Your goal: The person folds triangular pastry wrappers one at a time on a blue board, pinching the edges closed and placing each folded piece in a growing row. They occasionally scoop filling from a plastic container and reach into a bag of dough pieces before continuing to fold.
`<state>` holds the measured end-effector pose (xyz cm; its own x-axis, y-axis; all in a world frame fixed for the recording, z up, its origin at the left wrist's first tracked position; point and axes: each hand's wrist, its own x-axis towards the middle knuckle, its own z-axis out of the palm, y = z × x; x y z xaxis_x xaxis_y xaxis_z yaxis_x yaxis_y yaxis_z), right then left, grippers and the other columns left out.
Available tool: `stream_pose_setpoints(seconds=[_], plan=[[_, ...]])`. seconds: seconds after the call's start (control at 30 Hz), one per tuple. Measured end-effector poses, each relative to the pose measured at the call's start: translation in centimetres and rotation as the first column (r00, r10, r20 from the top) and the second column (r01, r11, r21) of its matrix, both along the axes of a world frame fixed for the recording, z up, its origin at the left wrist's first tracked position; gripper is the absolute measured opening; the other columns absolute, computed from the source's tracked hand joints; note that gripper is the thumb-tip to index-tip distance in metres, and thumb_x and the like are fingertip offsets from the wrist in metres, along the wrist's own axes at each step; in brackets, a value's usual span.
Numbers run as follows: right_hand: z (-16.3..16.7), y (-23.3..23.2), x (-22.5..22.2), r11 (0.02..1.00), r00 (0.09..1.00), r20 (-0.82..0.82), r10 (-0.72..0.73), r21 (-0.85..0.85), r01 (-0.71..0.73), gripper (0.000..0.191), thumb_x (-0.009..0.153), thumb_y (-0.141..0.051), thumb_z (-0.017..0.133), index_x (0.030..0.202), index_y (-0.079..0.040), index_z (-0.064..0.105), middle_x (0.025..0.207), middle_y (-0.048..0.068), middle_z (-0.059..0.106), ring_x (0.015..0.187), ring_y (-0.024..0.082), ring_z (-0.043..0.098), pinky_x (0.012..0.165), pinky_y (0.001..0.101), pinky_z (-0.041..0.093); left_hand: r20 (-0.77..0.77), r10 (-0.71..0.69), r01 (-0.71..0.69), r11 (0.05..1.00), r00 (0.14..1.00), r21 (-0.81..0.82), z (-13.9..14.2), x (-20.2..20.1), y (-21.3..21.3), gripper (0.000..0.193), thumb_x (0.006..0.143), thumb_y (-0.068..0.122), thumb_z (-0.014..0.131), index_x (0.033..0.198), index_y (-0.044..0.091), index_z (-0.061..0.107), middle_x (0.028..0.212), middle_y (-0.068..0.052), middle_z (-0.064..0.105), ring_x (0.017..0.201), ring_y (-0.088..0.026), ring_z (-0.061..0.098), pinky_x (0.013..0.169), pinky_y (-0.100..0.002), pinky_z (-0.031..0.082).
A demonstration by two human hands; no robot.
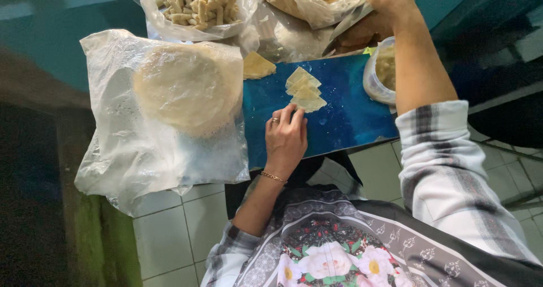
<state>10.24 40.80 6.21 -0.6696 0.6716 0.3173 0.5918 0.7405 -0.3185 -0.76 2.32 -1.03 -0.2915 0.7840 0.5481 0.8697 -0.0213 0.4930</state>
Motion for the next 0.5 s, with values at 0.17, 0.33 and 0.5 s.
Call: stream_pose_setpoints(seconds=[0.17,0.33,0.5], plan=[[-0.2,-10.5,2.4,0.966,0.960,-0.280,0.021,-0.242,-0.092,0.017,0.099,-0.027,0.068,0.097,-0.015,0.080,0.082,0.004,0.076,0.073,0.011,0.073,0.068,0.0306,0.057,0.095,0.026,-0.027,1.000,0.995,0.012,-0.2,-0.4,0.2,0.019,0.094,0.010,0.068,0.112,0.006,0.071,0.121,-0.010,0.067,0.110,-0.030,0.062,0.091,-0.043,0.050],[-2.0,-20.0,3.3,0.978,0.987,-0.159,0.005,-0.203,-0.038,0.018,0.094,-0.026,0.070,0.099,-0.010,0.079,0.086,0.012,0.073,0.079,0.027,0.072,0.069,0.0385,0.054,0.131,0.024,-0.028,0.999,0.991,0.029,0.2,-1.0,0.6,0.026,0.093,0.006,0.067,0.119,0.006,0.069,0.122,-0.013,0.066,0.107,-0.033,0.063,0.092,-0.042,0.053],[-3.6,-22.7,3.7,0.998,0.994,-0.110,0.026,-0.055,-0.033,0.014,0.096,-0.025,0.071,0.095,-0.014,0.079,0.084,0.008,0.068,0.079,0.031,0.068,0.067,0.0436,0.052,0.013,0.015,-0.015,0.999,1.000,-0.039,0.7,-1.0,1.4,0.036,0.088,0.004,0.066,0.123,0.014,0.070,0.122,-0.013,0.063,0.103,-0.032,0.062,0.082,-0.042,0.052]])
